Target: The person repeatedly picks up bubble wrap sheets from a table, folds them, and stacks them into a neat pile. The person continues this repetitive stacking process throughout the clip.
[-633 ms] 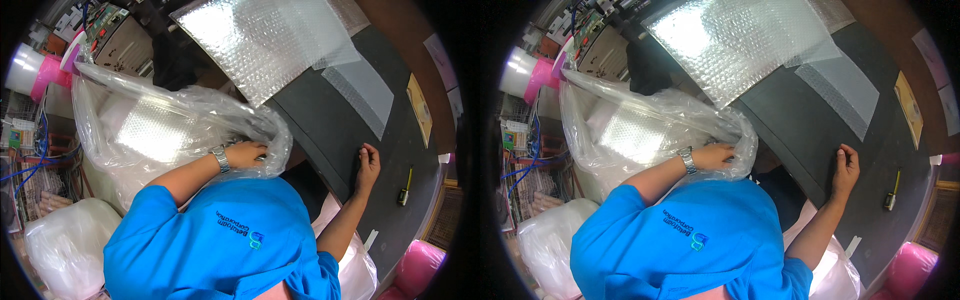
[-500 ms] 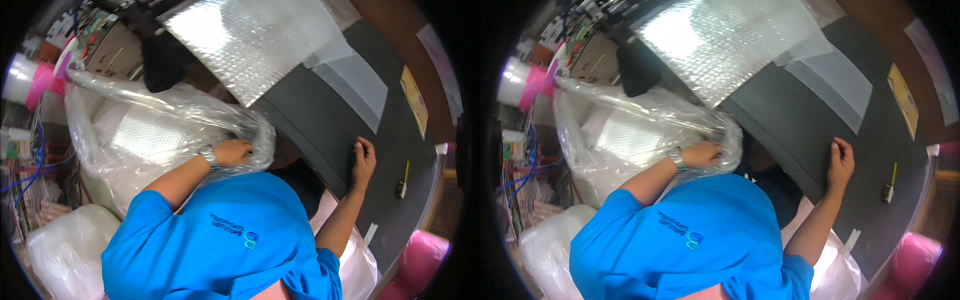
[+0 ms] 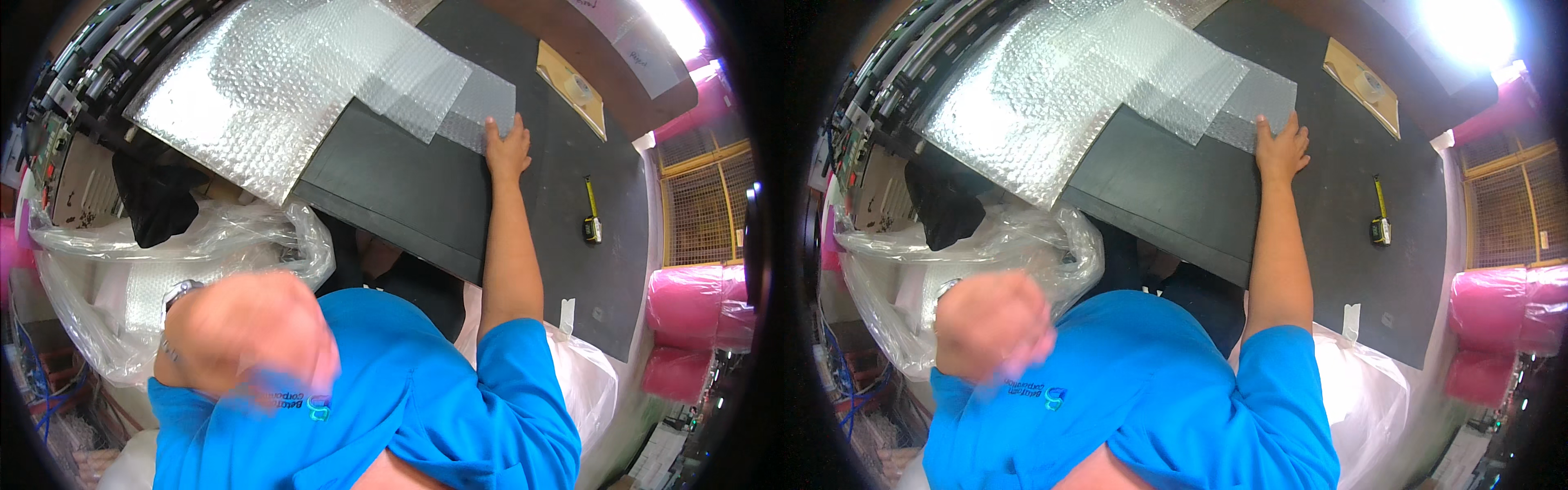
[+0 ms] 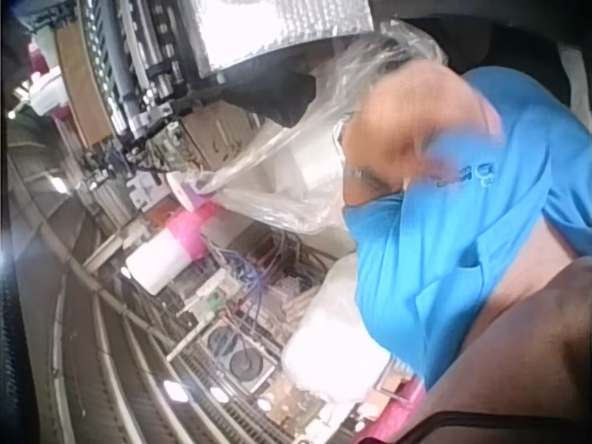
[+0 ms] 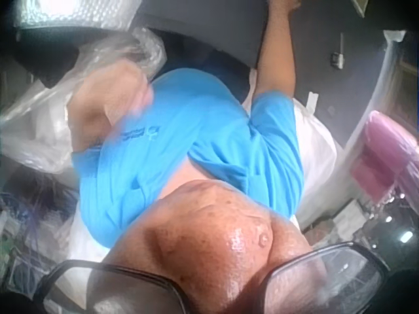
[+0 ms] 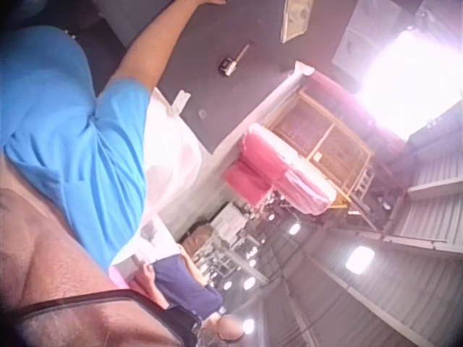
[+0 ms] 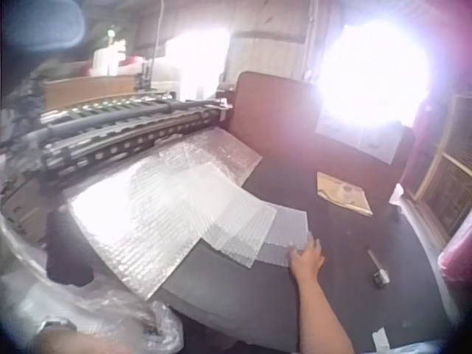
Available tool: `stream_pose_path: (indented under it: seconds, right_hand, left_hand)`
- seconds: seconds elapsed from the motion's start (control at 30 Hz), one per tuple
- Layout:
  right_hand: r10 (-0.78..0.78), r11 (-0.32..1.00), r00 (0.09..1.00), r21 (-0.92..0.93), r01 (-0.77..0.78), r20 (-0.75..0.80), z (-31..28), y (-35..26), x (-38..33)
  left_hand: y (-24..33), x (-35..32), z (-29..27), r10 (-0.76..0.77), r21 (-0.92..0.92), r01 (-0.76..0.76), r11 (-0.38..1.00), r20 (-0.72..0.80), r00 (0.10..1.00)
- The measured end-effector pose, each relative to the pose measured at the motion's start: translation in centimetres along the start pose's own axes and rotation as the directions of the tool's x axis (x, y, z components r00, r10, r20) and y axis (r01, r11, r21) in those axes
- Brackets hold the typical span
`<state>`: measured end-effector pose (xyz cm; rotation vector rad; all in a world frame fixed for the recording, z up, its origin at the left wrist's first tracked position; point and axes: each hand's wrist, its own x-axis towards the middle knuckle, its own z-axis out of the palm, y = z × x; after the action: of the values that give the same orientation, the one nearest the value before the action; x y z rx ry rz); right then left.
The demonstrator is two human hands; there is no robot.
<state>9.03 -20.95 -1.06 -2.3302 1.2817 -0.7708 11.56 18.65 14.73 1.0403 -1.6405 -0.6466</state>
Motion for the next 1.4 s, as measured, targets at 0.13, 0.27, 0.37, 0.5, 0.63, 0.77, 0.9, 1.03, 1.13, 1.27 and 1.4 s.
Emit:
stream_pose_path:
  seconds: [0.13,0.27,0.37,0.5,0.63,0.77,0.9,1.03,1.13,1.27,1.4]
  right_hand:
    - [-0.03,0.992,0.999,0.124,0.032,-0.016,0.1,1.9,0.4]
    - [0.179,0.983,0.978,-0.062,-0.173,0.11,-1.0,0.6,0.6]
    - [0.172,0.98,0.975,-0.123,-0.154,0.142,-1.4,-0.7,0.2]
    - [0.116,0.986,0.976,-0.14,-0.091,0.185,-2.7,-1.5,-1.2]
    - [0.043,0.999,0.978,0.02,-0.048,0.203,-3.1,-0.1,-0.2]
    - [0.081,0.599,0.963,0.76,-0.254,0.257,-1.6,1.1,0.1]
    - [0.117,0.026,0.876,0.881,-0.473,0.468,-2.0,1.2,0.6]
    - [-0.126,-0.067,0.756,0.755,-0.652,0.642,-2.2,1.8,1.9]
    - [-0.095,0.116,0.803,0.808,-0.577,0.588,-1.7,0.7,1.3]
    - [0.05,0.137,0.848,0.838,-0.528,0.527,-1.6,0.9,1.4]
    - [0.018,0.112,0.895,0.888,-0.446,0.446,-1.5,1.4,1.3]
  left_hand:
    - [2.8,3.6,0.2,0.475,-0.408,-0.437,0.802,-0.008,0.88]
    - [3.3,5.1,1.4,0.46,-0.476,-0.468,0.744,-0.142,0.877]
    - [3.0,5.6,2.4,0.506,-0.455,-0.539,0.708,-0.204,0.838]
    - [3.0,6.6,1.6,0.544,-0.466,-0.51,0.723,-0.069,0.836]
    - [2.7,8.9,1.2,0.555,-0.473,-0.484,0.736,0.012,0.832]
    - [-1.7,11.0,-1.5,0.633,-0.445,-0.511,0.736,0.183,0.752]
    - [-9.6,12.4,-8.6,0.039,0.429,0.112,0.896,-0.328,0.944]
    - [-20.0,10.9,-17.8,-0.116,0.734,0.644,0.214,-0.636,0.763]
    - [-24.6,9.5,-19.6,-0.354,0.525,0.823,-0.216,-0.828,0.435]
    - [-26.7,11.5,-12.5,-0.419,0.662,0.742,-0.103,-0.706,0.571]
    - [-27.6,11.2,-6.5,-0.291,0.681,0.717,0.149,-0.663,0.69]
